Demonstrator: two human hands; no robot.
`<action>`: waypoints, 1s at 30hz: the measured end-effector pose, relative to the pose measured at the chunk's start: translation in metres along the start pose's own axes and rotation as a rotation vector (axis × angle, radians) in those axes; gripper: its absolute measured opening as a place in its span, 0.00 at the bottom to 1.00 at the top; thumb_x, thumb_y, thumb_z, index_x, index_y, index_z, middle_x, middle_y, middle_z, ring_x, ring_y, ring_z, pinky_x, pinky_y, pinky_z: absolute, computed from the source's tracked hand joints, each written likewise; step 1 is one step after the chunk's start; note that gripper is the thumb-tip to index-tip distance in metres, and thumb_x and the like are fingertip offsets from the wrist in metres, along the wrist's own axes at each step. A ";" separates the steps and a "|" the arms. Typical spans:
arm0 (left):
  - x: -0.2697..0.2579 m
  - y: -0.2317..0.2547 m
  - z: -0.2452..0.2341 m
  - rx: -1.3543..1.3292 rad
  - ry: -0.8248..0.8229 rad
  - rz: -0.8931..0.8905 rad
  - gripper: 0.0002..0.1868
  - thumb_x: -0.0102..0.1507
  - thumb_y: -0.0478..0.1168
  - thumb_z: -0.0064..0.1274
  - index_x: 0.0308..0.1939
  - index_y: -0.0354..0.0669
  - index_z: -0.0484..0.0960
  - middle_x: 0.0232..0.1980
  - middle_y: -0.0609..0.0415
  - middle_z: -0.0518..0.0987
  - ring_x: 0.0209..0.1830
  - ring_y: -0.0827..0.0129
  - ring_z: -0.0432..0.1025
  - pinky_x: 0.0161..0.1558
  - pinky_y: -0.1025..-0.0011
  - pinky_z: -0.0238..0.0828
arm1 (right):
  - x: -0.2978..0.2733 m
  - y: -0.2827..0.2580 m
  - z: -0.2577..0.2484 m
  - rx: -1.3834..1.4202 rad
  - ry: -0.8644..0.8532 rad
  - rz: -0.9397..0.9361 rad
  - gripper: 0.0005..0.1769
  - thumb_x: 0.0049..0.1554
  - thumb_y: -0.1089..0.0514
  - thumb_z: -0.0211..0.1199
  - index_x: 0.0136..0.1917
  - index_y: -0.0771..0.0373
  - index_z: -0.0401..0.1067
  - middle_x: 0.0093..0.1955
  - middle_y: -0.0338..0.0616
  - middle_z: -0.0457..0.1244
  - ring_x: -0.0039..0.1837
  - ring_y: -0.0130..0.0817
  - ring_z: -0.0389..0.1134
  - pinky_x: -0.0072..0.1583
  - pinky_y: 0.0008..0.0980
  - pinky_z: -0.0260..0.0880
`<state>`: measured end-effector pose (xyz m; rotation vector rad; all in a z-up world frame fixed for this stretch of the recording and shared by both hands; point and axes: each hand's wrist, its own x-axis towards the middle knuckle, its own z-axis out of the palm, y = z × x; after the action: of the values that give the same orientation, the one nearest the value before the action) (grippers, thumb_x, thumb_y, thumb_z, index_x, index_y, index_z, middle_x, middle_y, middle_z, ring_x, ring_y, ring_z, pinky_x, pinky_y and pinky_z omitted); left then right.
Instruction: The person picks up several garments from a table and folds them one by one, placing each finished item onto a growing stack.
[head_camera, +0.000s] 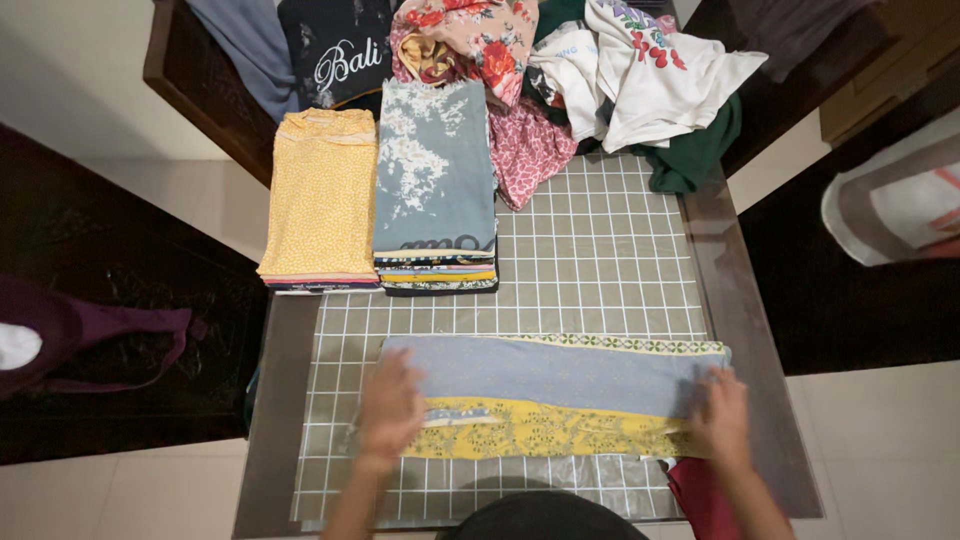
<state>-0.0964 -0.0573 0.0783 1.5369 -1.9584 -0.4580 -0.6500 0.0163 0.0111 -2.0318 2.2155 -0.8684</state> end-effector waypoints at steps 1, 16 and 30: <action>0.010 0.010 0.017 0.065 -0.067 0.043 0.19 0.59 0.37 0.47 0.55 0.47 0.80 0.73 0.49 0.71 0.79 0.54 0.58 0.77 0.51 0.51 | 0.008 -0.010 0.004 0.019 -0.058 -0.074 0.35 0.46 0.67 0.59 0.68 0.62 0.63 0.74 0.60 0.55 0.78 0.61 0.52 0.77 0.52 0.51; 0.019 -0.042 0.023 0.439 -0.399 -0.213 0.42 0.64 0.63 0.44 0.81 0.65 0.52 0.86 0.56 0.41 0.82 0.56 0.35 0.74 0.37 0.21 | 0.038 -0.019 0.044 -0.232 -0.251 0.007 0.39 0.60 0.36 0.46 0.82 0.47 0.49 0.84 0.44 0.42 0.84 0.48 0.38 0.79 0.52 0.34; 0.007 0.042 0.074 0.036 -0.614 0.357 0.25 0.67 0.46 0.51 0.68 0.49 0.71 0.73 0.51 0.70 0.77 0.57 0.60 0.80 0.55 0.48 | 0.008 -0.017 0.030 -0.075 -0.092 -0.063 0.33 0.61 0.44 0.52 0.77 0.53 0.58 0.82 0.50 0.48 0.84 0.54 0.45 0.80 0.60 0.40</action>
<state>-0.1768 -0.0594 0.0491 1.0982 -2.6518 -0.8089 -0.6249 -0.0030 -0.0043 -2.1378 2.1793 -0.6903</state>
